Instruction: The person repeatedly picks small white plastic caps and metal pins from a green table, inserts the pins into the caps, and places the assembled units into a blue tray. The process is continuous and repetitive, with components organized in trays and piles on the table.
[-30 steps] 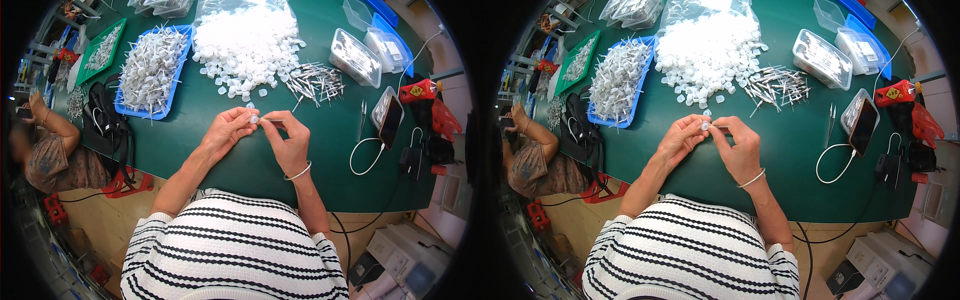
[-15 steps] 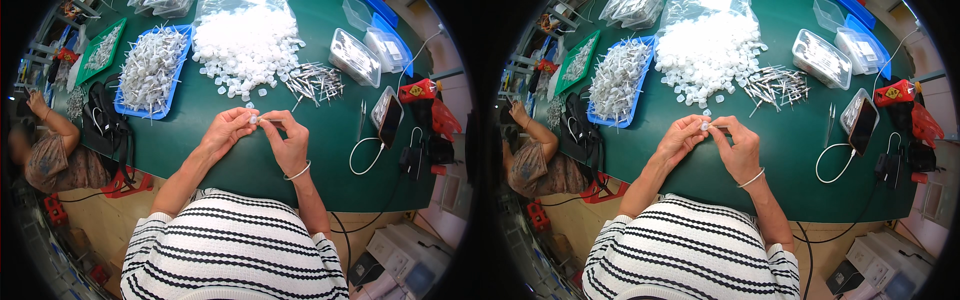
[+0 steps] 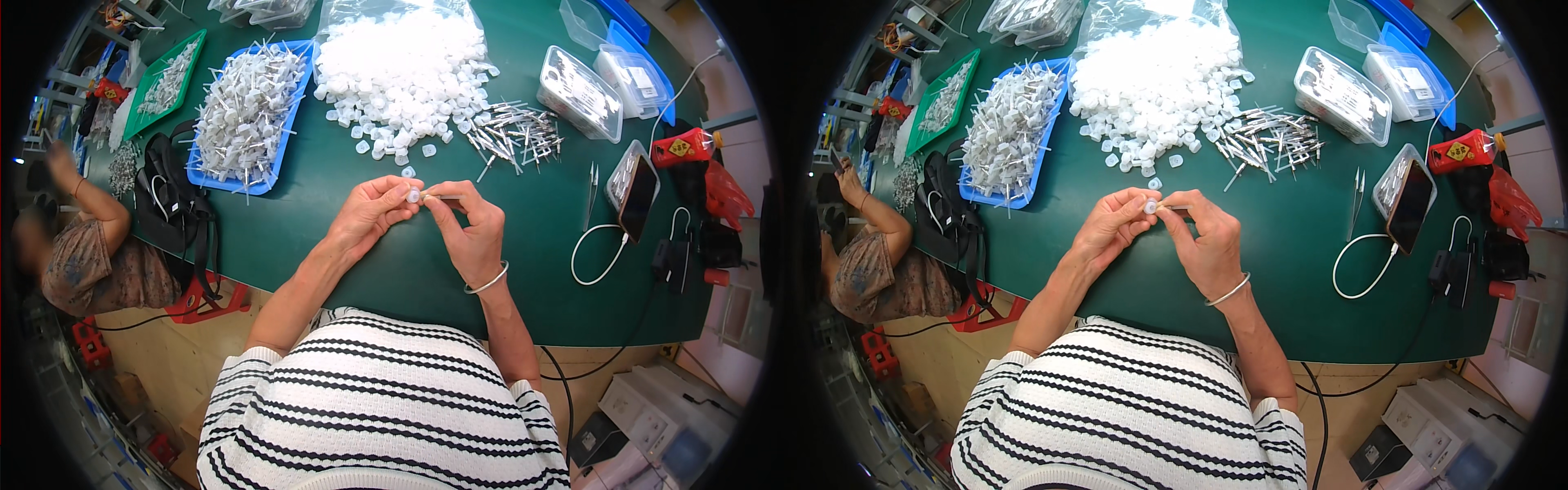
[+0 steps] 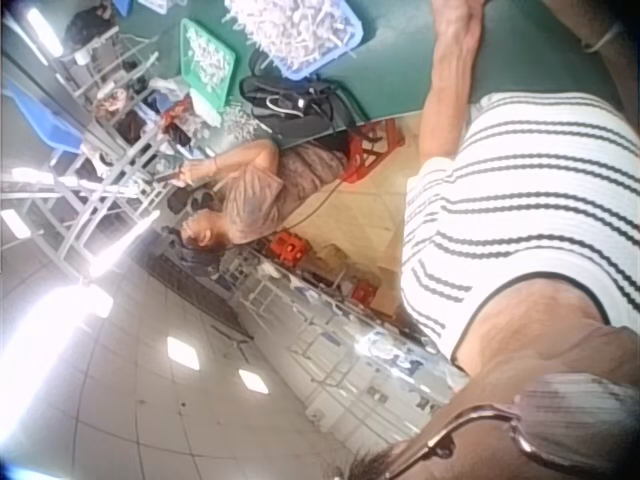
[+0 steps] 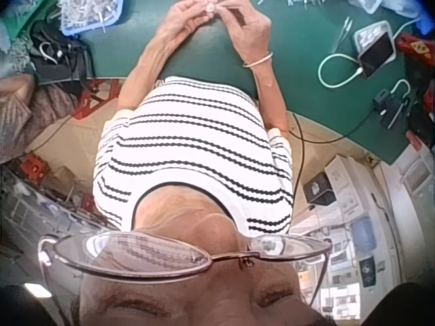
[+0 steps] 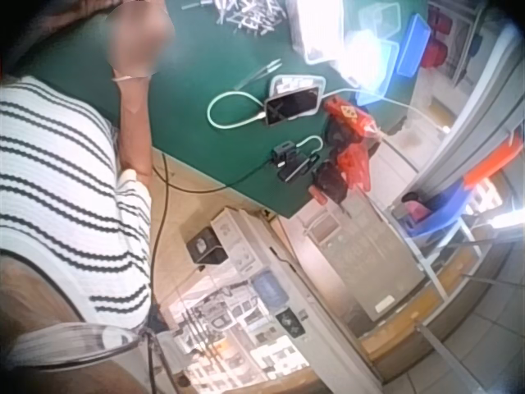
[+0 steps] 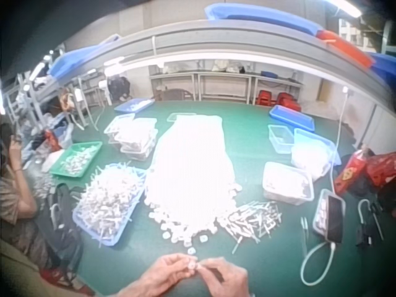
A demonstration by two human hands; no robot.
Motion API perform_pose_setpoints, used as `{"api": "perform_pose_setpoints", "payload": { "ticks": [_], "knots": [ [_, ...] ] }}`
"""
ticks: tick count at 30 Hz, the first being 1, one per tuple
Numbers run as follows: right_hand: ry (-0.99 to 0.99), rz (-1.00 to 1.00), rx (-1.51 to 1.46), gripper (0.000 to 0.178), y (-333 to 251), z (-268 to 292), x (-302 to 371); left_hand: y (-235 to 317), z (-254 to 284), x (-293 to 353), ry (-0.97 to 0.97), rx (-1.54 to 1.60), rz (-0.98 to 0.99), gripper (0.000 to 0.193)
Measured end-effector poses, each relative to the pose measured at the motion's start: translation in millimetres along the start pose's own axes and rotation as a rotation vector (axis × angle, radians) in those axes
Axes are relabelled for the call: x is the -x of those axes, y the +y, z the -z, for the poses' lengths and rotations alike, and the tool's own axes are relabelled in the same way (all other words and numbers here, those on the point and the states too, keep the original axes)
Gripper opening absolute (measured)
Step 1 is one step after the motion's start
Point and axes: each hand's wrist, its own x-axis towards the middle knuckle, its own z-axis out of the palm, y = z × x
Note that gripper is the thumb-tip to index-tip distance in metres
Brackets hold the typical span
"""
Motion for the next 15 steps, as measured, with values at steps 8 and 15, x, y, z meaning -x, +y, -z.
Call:
{"api": "perform_pose_setpoints", "payload": {
  "ticks": [8, 15],
  "knots": [
    [-0.010, 0.023, 0.023, 0.011, -0.7, 0.4, 0.5, -1.0, 0.9, -0.9, 0.015, -0.009, 0.002, 0.027],
    [-0.023, 0.051, 0.027, 0.012, 0.2, 1.6, -0.1, 0.0, -1.1, 0.6, 0.023, -0.014, 0.002, 0.028]
  ]
}}
